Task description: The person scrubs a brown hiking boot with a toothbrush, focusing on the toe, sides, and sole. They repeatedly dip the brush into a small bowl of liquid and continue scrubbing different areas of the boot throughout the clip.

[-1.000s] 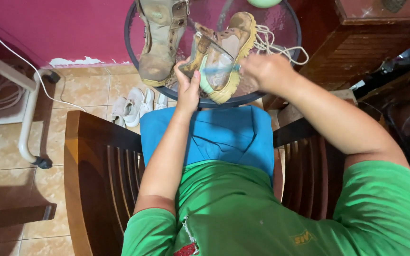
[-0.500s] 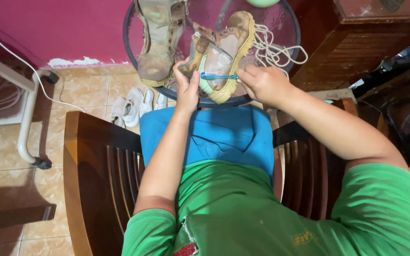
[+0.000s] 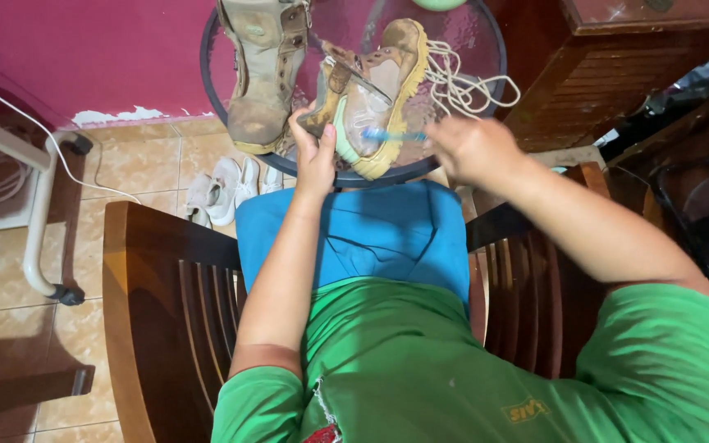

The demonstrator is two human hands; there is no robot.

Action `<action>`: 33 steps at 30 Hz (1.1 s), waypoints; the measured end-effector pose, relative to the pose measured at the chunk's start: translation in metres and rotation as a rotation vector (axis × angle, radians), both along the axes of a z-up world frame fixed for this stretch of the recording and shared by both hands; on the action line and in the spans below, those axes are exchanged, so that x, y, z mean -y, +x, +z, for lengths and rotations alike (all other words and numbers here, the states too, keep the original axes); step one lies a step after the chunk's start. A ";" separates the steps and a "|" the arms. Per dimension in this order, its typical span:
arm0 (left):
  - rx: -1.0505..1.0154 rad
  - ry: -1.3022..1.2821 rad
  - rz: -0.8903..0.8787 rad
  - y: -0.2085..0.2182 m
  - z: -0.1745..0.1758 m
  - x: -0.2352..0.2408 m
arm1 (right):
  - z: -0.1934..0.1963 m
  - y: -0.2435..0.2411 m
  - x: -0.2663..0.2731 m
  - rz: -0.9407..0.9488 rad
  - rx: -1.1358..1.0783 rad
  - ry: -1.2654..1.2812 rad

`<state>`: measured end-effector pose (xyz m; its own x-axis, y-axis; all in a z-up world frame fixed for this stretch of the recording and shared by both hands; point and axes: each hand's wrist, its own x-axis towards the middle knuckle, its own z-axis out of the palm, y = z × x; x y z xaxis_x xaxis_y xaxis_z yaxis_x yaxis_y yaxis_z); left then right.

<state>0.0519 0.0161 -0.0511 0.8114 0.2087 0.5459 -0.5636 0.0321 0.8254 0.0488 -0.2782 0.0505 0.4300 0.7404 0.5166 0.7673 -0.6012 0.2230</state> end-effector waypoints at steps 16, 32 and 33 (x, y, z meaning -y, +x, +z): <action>0.031 -0.001 0.023 -0.001 0.000 0.003 | 0.028 -0.029 -0.027 0.001 0.100 -0.052; -0.052 0.000 0.008 0.005 -0.003 -0.005 | 0.042 0.001 0.005 -0.048 -0.002 -0.115; -0.094 0.005 -0.037 -0.001 0.007 -0.004 | 0.042 0.012 0.017 -0.100 -0.020 -0.147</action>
<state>0.0507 0.0202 -0.0437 0.8663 0.1754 0.4676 -0.4819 0.0475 0.8749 0.0607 -0.2951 0.0929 0.5142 0.7605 0.3964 0.7104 -0.6367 0.2999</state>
